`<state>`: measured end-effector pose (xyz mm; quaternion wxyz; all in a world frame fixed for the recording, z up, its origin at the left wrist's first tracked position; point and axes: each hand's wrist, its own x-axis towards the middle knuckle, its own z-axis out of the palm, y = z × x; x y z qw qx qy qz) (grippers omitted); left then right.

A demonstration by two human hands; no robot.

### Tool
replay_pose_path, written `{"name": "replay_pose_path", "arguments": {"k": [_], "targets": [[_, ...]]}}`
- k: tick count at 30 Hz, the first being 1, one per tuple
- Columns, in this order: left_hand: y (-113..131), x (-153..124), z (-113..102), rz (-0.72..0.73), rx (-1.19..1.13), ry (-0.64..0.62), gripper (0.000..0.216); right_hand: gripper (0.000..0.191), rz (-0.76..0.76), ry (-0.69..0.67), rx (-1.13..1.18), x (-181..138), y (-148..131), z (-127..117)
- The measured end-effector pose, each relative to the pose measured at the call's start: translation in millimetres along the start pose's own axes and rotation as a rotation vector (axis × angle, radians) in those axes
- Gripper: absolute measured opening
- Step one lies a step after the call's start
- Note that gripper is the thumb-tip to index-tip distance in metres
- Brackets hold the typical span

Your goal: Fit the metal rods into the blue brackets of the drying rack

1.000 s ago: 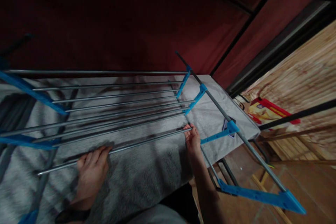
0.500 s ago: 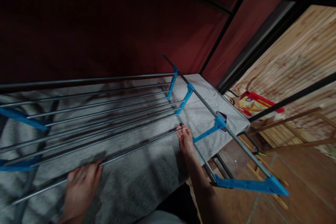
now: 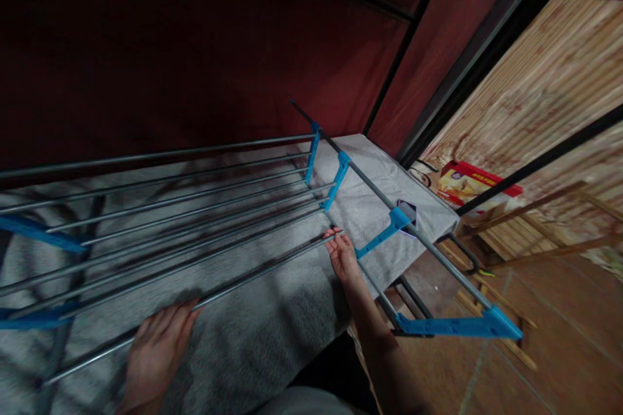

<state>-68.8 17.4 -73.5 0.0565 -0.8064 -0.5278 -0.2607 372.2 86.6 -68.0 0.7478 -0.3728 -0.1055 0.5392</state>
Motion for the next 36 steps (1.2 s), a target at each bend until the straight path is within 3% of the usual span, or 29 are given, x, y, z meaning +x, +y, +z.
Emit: {"name": "replay_pose_path", "arguments": {"k": [13, 23, 36], "targets": [[-4, -2, 11, 0.142, 0.105, 0.042, 0.037, 0.018, -0.008, 0.010, -0.012, 0, 2, -3], [-3, -7, 12, 0.041, 0.071, 0.009, 0.031, 0.020, -0.001, -0.030, -0.045, 2, 2, -10], [6, 1, 6, 0.055, 0.066, 0.019, 0.032, 0.017, 0.007, -0.009, -0.079, 6, 2, -14]]}}
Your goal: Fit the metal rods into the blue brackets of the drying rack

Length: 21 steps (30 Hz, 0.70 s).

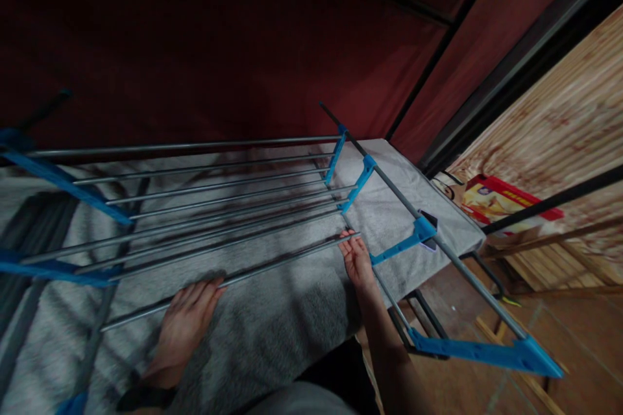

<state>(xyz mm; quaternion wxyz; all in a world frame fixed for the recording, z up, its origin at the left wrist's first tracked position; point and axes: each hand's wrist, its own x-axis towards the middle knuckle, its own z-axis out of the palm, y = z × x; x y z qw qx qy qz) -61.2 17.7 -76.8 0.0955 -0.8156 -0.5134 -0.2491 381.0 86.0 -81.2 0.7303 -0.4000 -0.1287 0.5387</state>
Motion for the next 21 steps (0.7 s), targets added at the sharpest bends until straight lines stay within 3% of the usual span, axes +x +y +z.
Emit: {"name": "replay_pose_path", "arguments": {"k": [8, 21], "targets": [[1.0, -1.0, 4.6, -0.130, -0.031, 0.036, 0.036, 0.018, -0.005, 0.021, -0.023, 0.7, -1.8, 0.2], [6.2, 3.3, -5.0, -0.235, -0.102, -0.100, 0.034, 0.022, -0.003, 0.055, -0.043, -2.2, -7.2, 4.9]]}}
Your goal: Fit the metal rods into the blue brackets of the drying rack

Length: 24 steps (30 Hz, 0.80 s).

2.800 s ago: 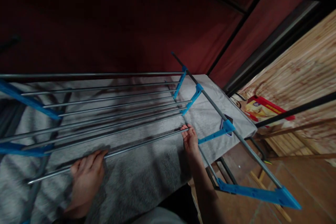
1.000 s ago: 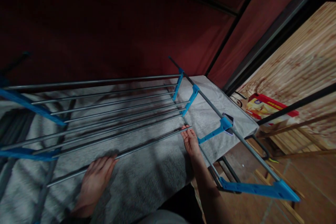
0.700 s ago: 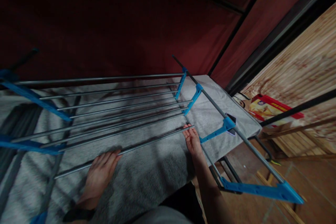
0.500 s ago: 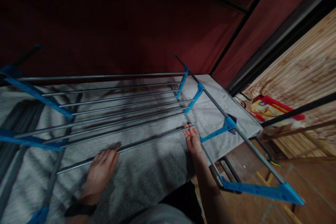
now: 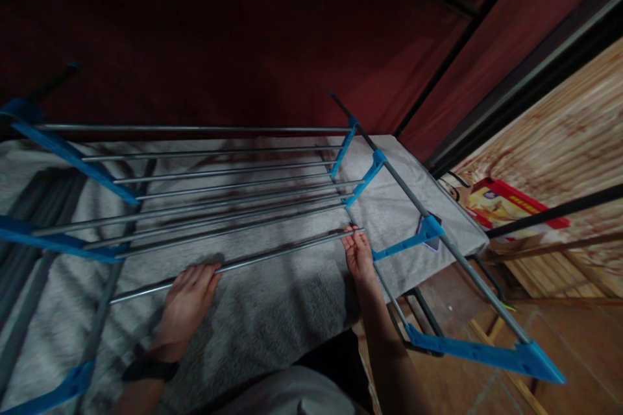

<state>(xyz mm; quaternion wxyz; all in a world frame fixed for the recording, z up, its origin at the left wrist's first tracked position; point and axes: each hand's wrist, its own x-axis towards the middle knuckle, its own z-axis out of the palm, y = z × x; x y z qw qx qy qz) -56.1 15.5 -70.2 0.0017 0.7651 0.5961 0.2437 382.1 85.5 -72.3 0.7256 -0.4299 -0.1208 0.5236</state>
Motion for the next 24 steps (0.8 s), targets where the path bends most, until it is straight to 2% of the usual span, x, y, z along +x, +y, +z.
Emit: {"name": "replay_pose_path", "arguments": {"k": [5, 11, 24], "targets": [[0, 0, -2, -0.019, -0.026, -0.020, 0.036, 0.024, 0.026, -0.010, -0.001, 0, -5, 4], [0, -1, 0, 0.005, -0.006, 0.033, 0.036, 0.021, 0.030, 0.001, -0.021, -6, -9, 14], [-3, -2, -2, 0.074, 0.023, -0.021, 0.038, 0.027, 0.041, -0.149, -0.041, -28, -10, 41]]}}
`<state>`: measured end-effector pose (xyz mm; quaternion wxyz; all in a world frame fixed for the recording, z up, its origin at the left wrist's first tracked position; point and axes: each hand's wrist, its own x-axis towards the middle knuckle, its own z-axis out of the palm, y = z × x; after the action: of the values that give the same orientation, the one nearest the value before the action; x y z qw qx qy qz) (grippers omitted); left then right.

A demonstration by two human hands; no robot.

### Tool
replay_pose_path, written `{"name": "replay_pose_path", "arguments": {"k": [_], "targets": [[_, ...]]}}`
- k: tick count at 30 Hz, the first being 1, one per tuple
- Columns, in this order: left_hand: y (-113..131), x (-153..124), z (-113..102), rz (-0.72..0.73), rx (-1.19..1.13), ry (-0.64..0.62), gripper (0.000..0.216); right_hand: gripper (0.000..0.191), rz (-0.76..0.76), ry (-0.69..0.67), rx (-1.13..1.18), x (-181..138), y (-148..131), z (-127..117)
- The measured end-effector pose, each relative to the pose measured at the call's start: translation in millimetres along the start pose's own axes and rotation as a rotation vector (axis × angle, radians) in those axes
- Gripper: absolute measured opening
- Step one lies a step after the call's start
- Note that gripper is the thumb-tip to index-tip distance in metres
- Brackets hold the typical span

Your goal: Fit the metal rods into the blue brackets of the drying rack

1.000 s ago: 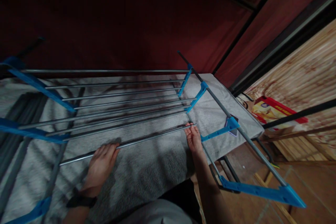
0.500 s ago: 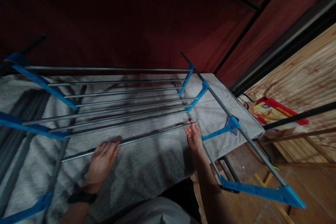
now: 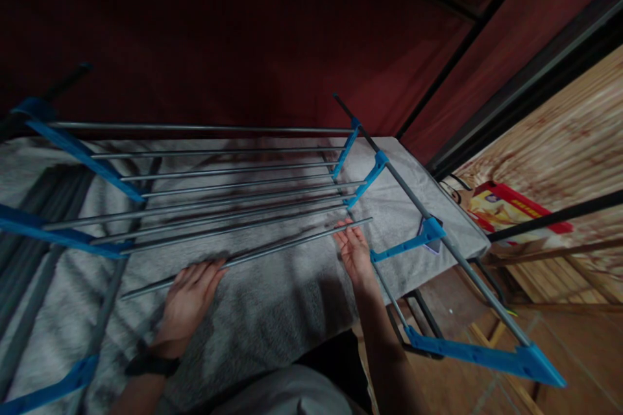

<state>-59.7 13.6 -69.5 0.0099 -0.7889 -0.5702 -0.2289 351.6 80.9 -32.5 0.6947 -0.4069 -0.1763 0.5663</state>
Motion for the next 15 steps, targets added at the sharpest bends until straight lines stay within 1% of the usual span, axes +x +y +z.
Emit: {"name": "replay_pose_path", "arguments": {"k": [2, 5, 8, 10, 12, 15], "targets": [[1, 1, -1, -0.002, 0.004, 0.001, 0.038, 0.022, -0.014, 0.020, 0.008, 1, 1, 4], [5, 2, -2, -0.026, 0.013, 0.032, 0.039, 0.015, -0.021, 0.100, 0.042, 4, 4, 5], [8, 3, -3, -0.065, -0.002, 0.070, 0.041, 0.021, -0.008, 0.166, 0.059, 7, 7, 1], [9, 3, -3, -0.110, -0.024, 0.094, 0.040, 0.026, -0.006, 0.184, 0.051, 8, 8, -2], [9, 3, -4, -0.165, -0.042, 0.148, 0.038, 0.030, -0.016, 0.189, 0.036, 9, 8, -5], [8, 1, -7, -0.264, -0.037, 0.278, 0.033, 0.033, -0.040, 0.187, 0.012, 10, 8, -7]]}}
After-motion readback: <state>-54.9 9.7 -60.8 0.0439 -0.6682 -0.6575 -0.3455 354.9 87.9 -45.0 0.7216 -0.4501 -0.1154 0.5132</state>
